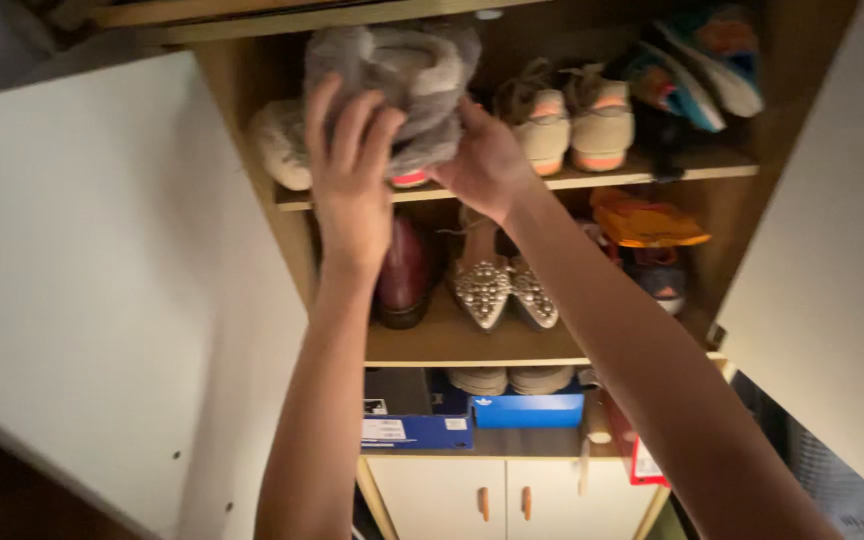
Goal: Remove shoes from a box and organize them inside a shoe cabinet.
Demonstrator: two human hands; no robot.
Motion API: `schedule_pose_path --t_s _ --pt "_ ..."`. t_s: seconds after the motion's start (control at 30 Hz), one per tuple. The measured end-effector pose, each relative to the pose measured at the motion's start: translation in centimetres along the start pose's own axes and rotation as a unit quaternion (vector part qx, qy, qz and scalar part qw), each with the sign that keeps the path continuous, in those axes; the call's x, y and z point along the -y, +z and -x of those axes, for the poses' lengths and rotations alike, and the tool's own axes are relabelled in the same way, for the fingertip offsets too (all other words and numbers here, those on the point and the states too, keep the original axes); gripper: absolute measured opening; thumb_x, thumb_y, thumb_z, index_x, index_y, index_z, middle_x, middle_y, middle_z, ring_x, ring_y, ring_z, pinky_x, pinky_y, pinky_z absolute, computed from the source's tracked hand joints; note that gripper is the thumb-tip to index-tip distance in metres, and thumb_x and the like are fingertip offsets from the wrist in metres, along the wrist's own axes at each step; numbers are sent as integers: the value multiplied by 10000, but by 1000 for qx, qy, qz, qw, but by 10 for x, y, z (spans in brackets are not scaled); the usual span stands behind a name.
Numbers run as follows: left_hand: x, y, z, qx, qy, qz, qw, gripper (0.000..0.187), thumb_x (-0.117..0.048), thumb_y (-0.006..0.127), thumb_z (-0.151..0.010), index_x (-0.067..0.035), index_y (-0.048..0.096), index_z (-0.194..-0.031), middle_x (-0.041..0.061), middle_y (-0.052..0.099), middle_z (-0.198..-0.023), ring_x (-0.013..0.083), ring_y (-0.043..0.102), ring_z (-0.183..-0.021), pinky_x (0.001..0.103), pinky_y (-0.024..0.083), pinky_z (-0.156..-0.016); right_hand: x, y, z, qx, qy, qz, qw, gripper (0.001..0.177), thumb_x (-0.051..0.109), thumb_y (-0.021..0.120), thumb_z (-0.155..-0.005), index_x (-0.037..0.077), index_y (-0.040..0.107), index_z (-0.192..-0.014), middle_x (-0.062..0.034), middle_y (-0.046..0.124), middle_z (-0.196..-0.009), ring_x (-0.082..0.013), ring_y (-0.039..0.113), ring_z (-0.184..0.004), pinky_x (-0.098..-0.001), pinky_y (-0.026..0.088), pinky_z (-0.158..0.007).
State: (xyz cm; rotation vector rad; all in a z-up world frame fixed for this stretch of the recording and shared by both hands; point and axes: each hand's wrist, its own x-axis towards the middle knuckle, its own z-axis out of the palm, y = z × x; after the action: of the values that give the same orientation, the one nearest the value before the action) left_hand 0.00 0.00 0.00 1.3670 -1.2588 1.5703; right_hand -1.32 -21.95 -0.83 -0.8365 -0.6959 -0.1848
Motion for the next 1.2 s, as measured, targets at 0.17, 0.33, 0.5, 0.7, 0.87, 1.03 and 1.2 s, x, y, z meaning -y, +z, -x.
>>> schedule_pose_path --t_s 0.17,0.33,0.5,0.7,0.87,1.03,1.2 --pt "57 -16 10 -4 8 -35 999 455 218 659 -851 -85 662 -1191 40 579 -1394 355 414 -1470 484 507 -1156 -41 35 -49 -69 25 34 997 443 353 355 -1107 79 508 -1419 -101 608 -1401 -267 594 -1290 -448 480 -1133" --pt "113 12 25 -3 -8 -74 997 469 248 638 -888 -94 666 -1207 45 558 -1421 345 381 -1479 470 512 -1126 -86 -40 -128 -145 -25 213 966 453 365 425 -1079 43 584 -1354 -117 683 -1280 -287 664 -1164 -454 547 -1017" --pt "131 41 10 68 -138 -113 982 520 163 599 -874 -124 563 -1307 80 445 -1508 389 339 -1502 494 481 -1163 -103 -18 -144 -330 -104 619 705 589 506 435 -1074 34 602 -1384 -183 721 -1208 -336 685 -1130 -416 532 -985" --pt "137 63 -5 146 -276 -71 947 654 -66 670 -903 -129 389 -1491 168 302 -1601 466 307 -1435 547 410 -1087 -108 -53 -157 -221 -76 350 907 826 488 474 -1055 34 85 -1625 -124 440 -1568 -227 443 -1420 -331 338 -1170" --pt "159 83 -8 197 -285 -104 932 756 -312 679 -939 -108 298 -1558 166 273 -1623 485 277 -1466 564 360 -1147 -115 -62 -133 -187 -117 335 916 800 317 558 -992 24 156 -1618 -149 474 -1555 -251 466 -1401 -343 355 -1165" --pt "160 77 -5 266 -328 -91 902 770 -470 502 -1031 -117 147 -1615 144 155 -1668 511 210 -1451 572 280 -1157 -117 -30 -106 -220 -112 516 820 720 249 648 -919 6 383 -1542 -200 600 -1429 -296 578 -1296 -356 434 -1087" --pt "150 101 13 168 -287 -181 926 768 -380 540 -1087 -52 121 -1640 142 124 -1697 491 220 -1489 604 228 -1178 -114 5 -60 -265 -71 668 692 565 177 701 -839 29 577 -1370 -223 735 -1152 -309 732 -1073 -378 549 -929"
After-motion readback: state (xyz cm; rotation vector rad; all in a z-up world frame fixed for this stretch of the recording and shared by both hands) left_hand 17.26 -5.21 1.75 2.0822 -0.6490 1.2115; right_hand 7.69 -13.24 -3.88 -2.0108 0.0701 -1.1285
